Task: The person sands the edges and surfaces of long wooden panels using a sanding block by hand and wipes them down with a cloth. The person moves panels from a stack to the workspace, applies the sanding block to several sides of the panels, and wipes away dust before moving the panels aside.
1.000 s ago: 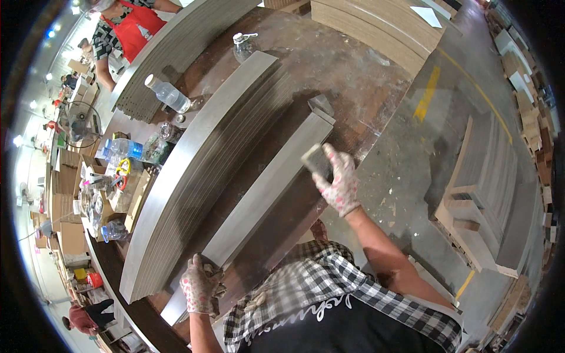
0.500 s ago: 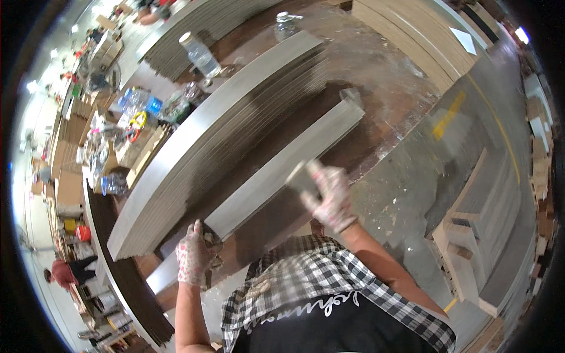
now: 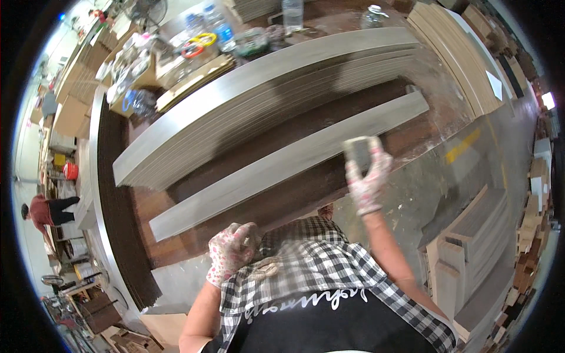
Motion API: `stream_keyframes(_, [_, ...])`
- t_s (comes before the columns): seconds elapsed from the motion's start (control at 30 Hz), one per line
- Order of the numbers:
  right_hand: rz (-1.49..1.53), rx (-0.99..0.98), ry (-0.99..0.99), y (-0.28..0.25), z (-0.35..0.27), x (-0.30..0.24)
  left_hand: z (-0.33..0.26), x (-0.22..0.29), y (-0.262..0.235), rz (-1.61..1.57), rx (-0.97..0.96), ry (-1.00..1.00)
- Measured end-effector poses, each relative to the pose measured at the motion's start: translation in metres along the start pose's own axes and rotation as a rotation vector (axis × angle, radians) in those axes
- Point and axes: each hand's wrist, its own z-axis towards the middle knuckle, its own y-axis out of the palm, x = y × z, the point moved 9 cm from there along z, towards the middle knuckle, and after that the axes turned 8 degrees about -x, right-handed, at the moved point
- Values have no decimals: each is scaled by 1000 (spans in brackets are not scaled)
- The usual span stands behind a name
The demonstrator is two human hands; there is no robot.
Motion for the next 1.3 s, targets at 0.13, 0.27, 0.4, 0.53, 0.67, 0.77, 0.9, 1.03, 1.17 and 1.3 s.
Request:
stream_keyframes(0.13, [-48,-18,-76,35,-23,-8,-51,-67,33,-157,-55,-84])
stream_keyframes(0.27, [48,-211,-190,114,-84,-105,-85,-113,52,-335,34,-137])
stream_keyframes(0.4, [29,-410,-428,171,-125,-238,-123,-147,68,-357,-12,-242])
stream_keyframes(0.53, [-41,-676,-567,221,-163,-350,-165,-169,76,-378,-41,-352])
stream_keyframes(0.67, [135,-727,-871,231,-196,-422,-180,-166,94,-364,-165,-436])
stream_keyframes(0.77, [178,-688,-890,226,-191,-421,-174,-160,93,-400,-93,-454])
stream_keyframes(0.9, [35,-623,-804,214,-169,-383,-160,-152,87,-376,-68,-347])
stream_keyframes(1.03, [-30,-502,-711,181,-142,-323,-136,-146,82,-367,-57,-248])
stream_keyframes(1.17, [-91,-314,-507,117,-81,-201,-83,-112,88,-354,-59,-202])
stream_keyframes(1.3, [-184,-254,-344,62,-18,-73,-30,-71,98,-320,-117,-199])
